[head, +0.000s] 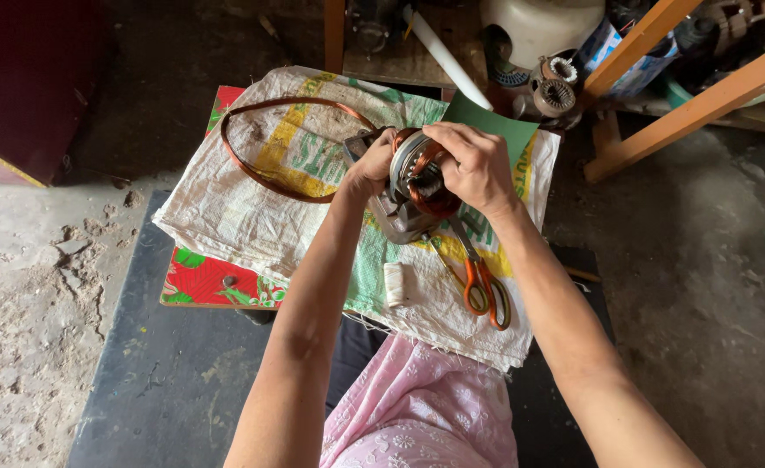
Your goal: The person is seated on the floor and uses their hands to manipulate copper wires and a green insulating sheet on a motor stator. They repeatedly tuck the wires into the slots and adjust the green sheet to secure the windings.
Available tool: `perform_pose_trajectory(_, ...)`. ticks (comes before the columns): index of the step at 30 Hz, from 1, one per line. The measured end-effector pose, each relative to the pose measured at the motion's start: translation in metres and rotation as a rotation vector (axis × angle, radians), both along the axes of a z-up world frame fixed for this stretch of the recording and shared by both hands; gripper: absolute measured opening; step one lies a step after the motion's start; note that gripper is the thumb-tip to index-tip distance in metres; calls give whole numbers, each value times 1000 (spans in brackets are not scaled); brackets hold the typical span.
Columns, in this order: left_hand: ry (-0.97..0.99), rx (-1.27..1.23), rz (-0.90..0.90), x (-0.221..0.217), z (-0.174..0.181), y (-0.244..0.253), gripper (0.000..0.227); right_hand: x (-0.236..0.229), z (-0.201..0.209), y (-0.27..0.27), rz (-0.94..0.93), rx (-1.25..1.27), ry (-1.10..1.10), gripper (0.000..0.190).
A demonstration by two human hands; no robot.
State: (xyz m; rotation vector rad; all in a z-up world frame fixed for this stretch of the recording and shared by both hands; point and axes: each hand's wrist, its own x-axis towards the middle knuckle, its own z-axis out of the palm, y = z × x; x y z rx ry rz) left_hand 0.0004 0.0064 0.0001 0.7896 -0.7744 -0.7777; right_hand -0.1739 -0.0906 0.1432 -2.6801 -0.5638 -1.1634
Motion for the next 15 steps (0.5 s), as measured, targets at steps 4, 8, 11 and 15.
perform_pose_trajectory(4, 155, -2, -77, 0, 22, -4, 18, -8, 18, 3, 17, 85, -32, 44)
perform_pose_trajectory(8, 165, -93, -274, -2, 45, -3, 18, -27, 44, 3, -12, 182, -25, 41)
perform_pose_trajectory(11, 257, -169, -279, -29, 54, 8, 38, -43, 55, 9, -14, 227, -52, 41)
perform_pose_trajectory(15, 415, -443, -48, -102, 57, 24, 84, -60, 54, 16, -92, 278, -111, 38)
